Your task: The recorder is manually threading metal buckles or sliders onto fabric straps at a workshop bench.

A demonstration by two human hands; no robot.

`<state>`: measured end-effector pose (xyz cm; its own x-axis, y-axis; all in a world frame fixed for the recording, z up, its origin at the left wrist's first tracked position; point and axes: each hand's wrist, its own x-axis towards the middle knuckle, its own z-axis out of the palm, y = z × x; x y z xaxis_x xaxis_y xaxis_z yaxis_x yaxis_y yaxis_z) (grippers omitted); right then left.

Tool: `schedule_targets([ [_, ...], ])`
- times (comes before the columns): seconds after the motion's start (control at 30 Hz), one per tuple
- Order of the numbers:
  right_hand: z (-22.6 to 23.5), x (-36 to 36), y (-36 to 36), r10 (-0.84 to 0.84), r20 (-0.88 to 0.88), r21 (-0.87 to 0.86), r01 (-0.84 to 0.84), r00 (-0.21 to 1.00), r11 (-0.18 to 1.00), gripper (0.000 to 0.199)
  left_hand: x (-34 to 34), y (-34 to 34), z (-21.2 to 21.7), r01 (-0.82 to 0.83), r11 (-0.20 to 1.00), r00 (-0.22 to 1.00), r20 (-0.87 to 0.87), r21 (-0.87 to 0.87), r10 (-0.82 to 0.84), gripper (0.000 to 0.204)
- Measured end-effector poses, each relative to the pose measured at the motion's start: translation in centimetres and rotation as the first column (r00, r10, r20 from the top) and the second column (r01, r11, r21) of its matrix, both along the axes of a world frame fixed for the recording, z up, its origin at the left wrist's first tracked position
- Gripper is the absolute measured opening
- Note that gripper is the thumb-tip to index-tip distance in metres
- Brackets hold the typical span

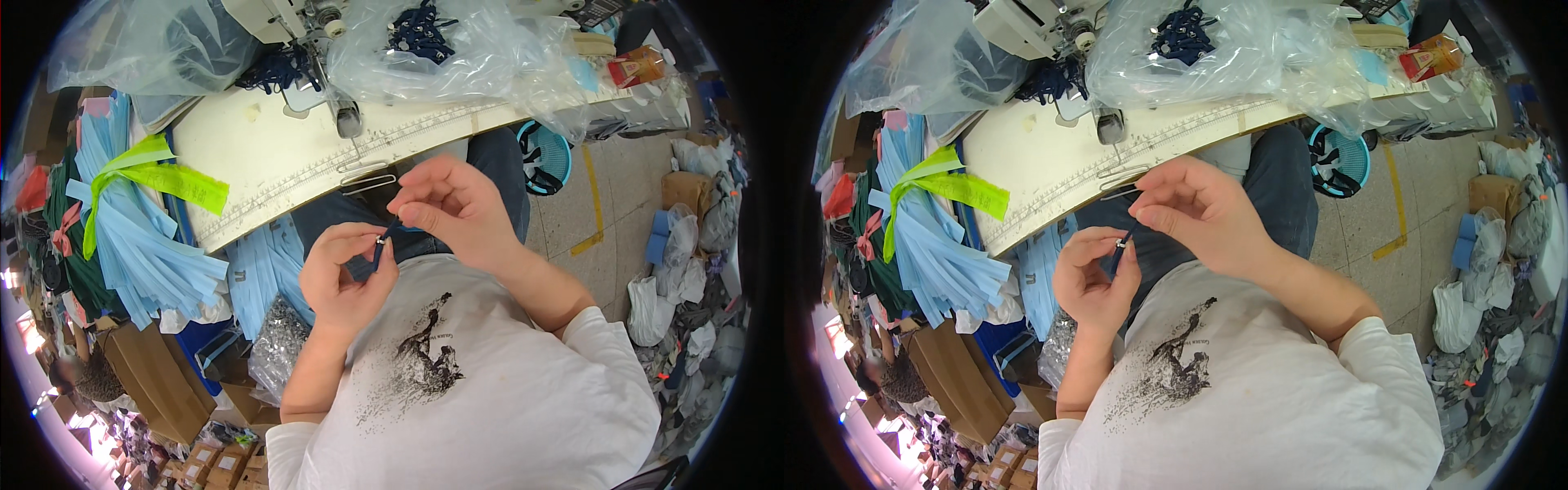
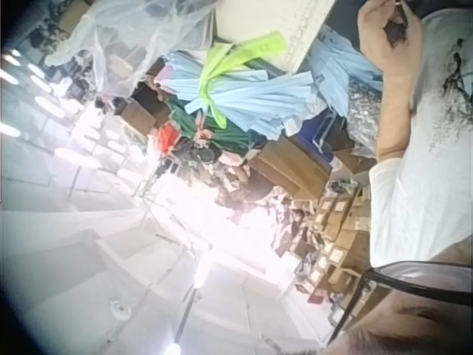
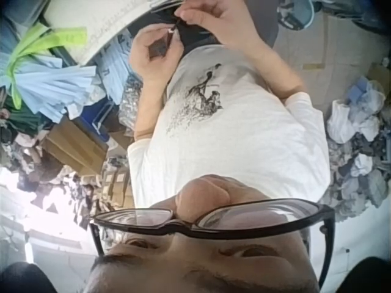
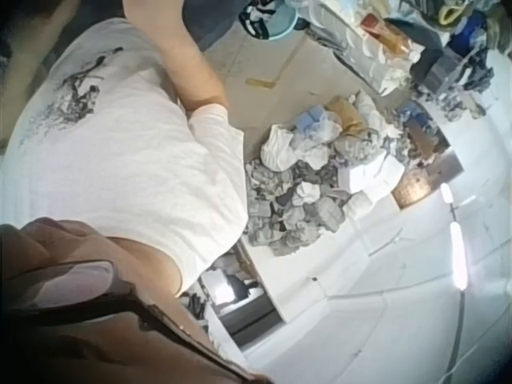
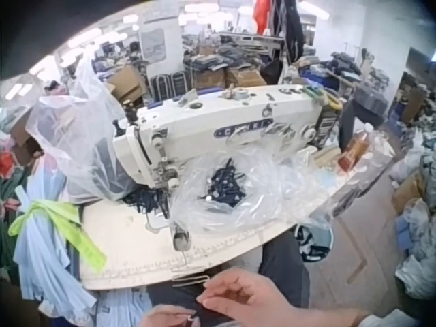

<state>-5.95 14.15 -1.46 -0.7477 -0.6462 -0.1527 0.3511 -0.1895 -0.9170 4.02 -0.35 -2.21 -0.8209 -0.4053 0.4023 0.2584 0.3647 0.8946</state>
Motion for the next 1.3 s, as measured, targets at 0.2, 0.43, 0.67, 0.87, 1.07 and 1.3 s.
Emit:
schedule_targets([
  [0.2,-0.3,-0.1,0.2,0.093,0.025,-0.055,-0.092,0.995,0.994,0.027,0.0,-1.0,-0.6,0.100,0.994,0.995,-0.015,-0.049,-0.101,0.033],
  [0.43,-0.4,-0.2,0.5,0.179,0.039,-0.180,-0.170,0.983,0.969,0.018,-0.1,0.0,0.5,-0.001,0.982,0.982,0.186,0.187,-0.035,0.029],
  [0.67,0.2,-0.4,0.3,0.176,-0.501,0.049,-0.175,0.848,0.983,0.019,-0.1,-0.9,0.5,0.053,0.998,0.965,0.256,0.042,-0.062,0.025],
  [0.87,0.4,-0.1,0.1,0.086,-0.566,0.113,-0.026,0.820,0.993,0.020,0.0,-0.9,0.6,0.039,0.996,0.947,0.315,0.074,-0.061,0.022],
  [1.07,0.3,-0.1,0.1,0.045,-0.556,0.099,0.013,0.830,0.995,0.018,0.1,-0.8,0.7,0.151,0.976,0.945,0.265,0.157,-0.189,0.023],
  [1.3,-0.3,0.1,0.3,0.085,-0.010,-0.131,-0.086,0.996,0.988,0.015,0.4,-1.2,0.6,0.151,0.888,0.909,0.293,0.434,-0.297,0.017],
])
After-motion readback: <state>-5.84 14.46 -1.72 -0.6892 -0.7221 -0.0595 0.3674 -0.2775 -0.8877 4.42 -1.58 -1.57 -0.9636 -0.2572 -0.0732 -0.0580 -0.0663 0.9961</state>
